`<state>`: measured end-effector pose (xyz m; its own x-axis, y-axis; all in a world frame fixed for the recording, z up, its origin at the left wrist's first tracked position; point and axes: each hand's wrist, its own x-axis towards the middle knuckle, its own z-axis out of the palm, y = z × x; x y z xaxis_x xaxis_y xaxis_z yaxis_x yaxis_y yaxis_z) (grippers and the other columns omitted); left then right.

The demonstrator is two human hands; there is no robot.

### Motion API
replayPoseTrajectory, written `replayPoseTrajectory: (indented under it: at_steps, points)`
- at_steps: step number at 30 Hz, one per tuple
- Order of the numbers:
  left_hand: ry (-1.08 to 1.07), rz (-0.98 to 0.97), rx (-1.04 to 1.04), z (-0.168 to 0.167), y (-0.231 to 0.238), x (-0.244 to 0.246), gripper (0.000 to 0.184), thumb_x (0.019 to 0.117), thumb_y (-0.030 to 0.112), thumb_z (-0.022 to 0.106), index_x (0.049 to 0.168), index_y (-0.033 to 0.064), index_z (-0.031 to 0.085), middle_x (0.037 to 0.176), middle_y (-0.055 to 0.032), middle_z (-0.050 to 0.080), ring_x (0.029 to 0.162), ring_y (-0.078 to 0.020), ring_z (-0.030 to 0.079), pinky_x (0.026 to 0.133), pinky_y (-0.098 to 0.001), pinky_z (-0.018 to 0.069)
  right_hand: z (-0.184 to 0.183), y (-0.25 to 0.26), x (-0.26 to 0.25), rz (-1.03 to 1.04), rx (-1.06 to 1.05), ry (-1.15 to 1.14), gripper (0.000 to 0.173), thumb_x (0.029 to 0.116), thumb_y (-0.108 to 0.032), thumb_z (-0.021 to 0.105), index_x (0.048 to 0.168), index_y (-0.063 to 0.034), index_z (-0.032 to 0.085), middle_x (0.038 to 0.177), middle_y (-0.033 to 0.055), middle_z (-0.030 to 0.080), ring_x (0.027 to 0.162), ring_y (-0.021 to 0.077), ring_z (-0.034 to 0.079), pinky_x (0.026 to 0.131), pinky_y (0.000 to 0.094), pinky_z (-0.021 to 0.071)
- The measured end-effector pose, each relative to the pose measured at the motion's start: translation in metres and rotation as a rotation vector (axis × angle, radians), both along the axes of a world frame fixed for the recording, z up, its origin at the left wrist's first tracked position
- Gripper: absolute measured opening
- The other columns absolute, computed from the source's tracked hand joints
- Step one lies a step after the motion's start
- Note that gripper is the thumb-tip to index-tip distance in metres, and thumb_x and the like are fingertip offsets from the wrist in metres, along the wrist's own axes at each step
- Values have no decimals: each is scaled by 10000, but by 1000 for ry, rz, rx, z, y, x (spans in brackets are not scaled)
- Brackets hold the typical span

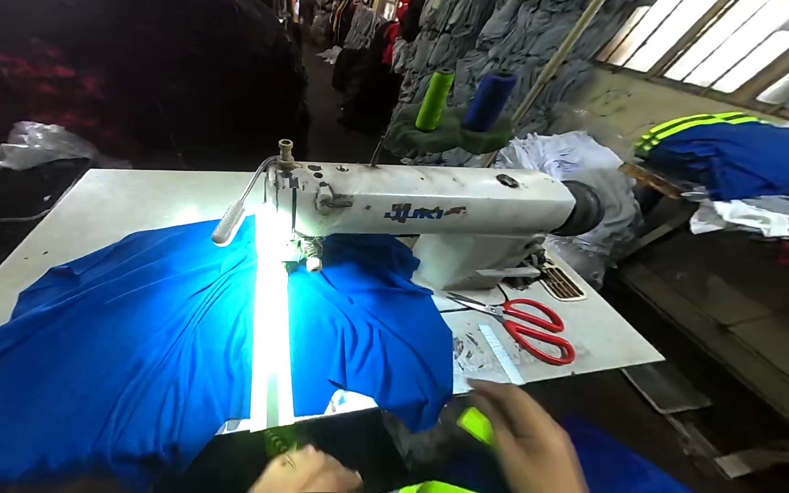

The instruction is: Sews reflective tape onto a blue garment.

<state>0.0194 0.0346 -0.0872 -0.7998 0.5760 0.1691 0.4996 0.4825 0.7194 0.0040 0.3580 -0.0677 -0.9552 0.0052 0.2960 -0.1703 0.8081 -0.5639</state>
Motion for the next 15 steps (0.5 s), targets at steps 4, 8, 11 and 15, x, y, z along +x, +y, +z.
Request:
replayPoseTrajectory:
  at_steps: [4,8,11,15]
  points:
    - [292,338,-112,11,-46,-42,233,1021,174,550,1118,123,756,1184,-66,737,1144,-267,687,995,-539,521,7,-122,-11,441,-76,140,178,994,-77,621,1079,-94,777,1097,93,759,1095,230,706,1004,409,543]
    - [267,387,-129,1,-64,-55,270,1006,300,586,1157,158,759,1312,-90,699,1276,-359,622,1095,-597,425,-19,-157,-34,550,28,270,179,993,-109,611,1066,-138,771,1139,60,762,1176,231,686,1058,384,509]
    - [317,403,-140,-25,-73,-57,287,974,363,585,1177,253,754,1355,-6,679,1333,-277,588,1114,-549,440,-41,-152,-43,565,66,292,183,971,-111,611,1063,-165,759,1141,16,749,1174,183,671,1058,353,509]
    - [313,398,-109,-29,-75,-58,297,970,364,578,1178,251,758,1350,-7,682,1330,-252,591,1112,-544,444,-42,-149,-40,558,41,285,184,989,-122,616,1095,-166,760,1160,35,753,1194,189,667,1089,340,480]
